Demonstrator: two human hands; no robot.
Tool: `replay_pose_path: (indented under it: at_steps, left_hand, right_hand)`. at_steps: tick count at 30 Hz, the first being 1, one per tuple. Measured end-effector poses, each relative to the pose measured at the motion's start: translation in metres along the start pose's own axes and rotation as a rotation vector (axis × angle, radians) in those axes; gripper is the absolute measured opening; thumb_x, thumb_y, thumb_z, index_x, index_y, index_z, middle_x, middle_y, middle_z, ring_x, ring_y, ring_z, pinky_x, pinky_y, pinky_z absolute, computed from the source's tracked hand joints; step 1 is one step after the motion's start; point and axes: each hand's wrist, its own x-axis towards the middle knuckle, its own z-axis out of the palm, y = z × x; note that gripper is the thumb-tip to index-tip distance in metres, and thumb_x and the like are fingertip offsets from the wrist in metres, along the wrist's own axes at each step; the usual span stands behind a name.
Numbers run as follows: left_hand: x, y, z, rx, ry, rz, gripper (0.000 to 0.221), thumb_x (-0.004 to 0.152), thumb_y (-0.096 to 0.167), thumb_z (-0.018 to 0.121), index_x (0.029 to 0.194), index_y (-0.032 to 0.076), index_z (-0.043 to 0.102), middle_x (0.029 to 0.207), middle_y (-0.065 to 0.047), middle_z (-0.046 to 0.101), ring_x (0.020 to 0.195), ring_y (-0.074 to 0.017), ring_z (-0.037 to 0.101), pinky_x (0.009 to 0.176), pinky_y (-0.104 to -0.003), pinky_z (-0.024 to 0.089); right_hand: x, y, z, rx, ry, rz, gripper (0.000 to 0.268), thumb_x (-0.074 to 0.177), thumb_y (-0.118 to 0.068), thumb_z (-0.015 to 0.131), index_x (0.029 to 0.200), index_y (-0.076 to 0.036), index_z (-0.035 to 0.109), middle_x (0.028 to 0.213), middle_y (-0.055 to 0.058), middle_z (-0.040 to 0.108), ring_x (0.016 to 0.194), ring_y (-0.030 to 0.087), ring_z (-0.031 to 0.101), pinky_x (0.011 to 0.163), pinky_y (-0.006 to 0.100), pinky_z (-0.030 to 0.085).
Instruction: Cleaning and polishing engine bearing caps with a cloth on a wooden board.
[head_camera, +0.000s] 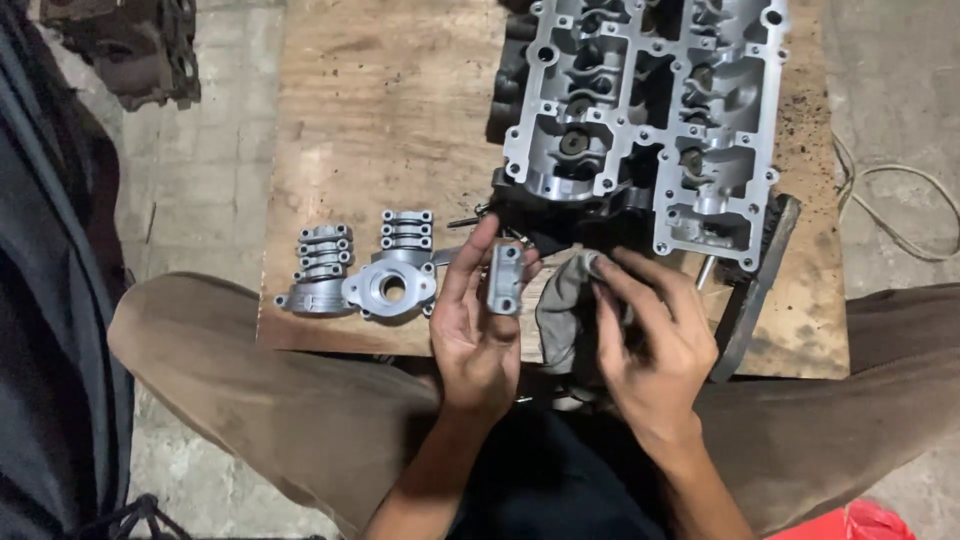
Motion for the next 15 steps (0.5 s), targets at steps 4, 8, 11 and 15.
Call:
replay_pose_path:
  at_steps: [4,8,11,15]
  left_hand:
    - [-0.001,0.025,0.001,0.344,-0.128,-0.073,0.07,0.086,-0.005,0.075,0.146,-0.003,0.041,0.15,-0.015,0.043,0.134,-0.0295,0.056,0.121,-0.043,0.047]
    - [0.001,0.033,0.007,0.779,-0.04,0.174,0.064,0.076,-0.011,0.083,0.129,0.005,0.049,0.134,-0.011,0.05,0.126,-0.0255,0.063,0.111,-0.034,0.058]
    - [0.004,0.039,-0.002,0.938,-0.049,0.391,0.062,0.078,-0.007,0.084,0.128,0.005,0.05,0.132,-0.011,0.053,0.126,-0.0281,0.062,0.114,-0.039,0.058]
    - [0.032,0.064,-0.026,1.224,-0.074,0.679,0.052,0.078,0.012,0.086,0.121,0.001,0.057,0.12,-0.013,0.065,0.115,-0.0311,0.066,0.111,-0.047,0.059]
  right_hand:
    - [0.004,-0.027,-0.011,0.072,-0.102,0.176,0.027,0.084,0.006,0.075,0.111,0.009,0.072,0.118,0.022,0.069,0.101,0.029,0.066,0.09,0.036,0.053]
    - [0.013,-0.048,-0.017,0.29,-0.229,0.195,0.036,0.075,-0.002,0.081,0.107,0.006,0.067,0.103,0.017,0.072,0.093,0.026,0.069,0.089,0.037,0.058]
    - [0.028,-0.059,-0.003,0.204,-0.225,0.114,0.037,0.071,0.006,0.085,0.104,0.004,0.069,0.098,0.014,0.072,0.083,0.023,0.067,0.078,0.032,0.055]
    - [0.048,-0.067,0.017,0.163,-0.258,0.011,0.024,0.075,0.002,0.085,0.097,0.003,0.075,0.095,0.014,0.07,0.078,0.026,0.063,0.07,0.034,0.051]
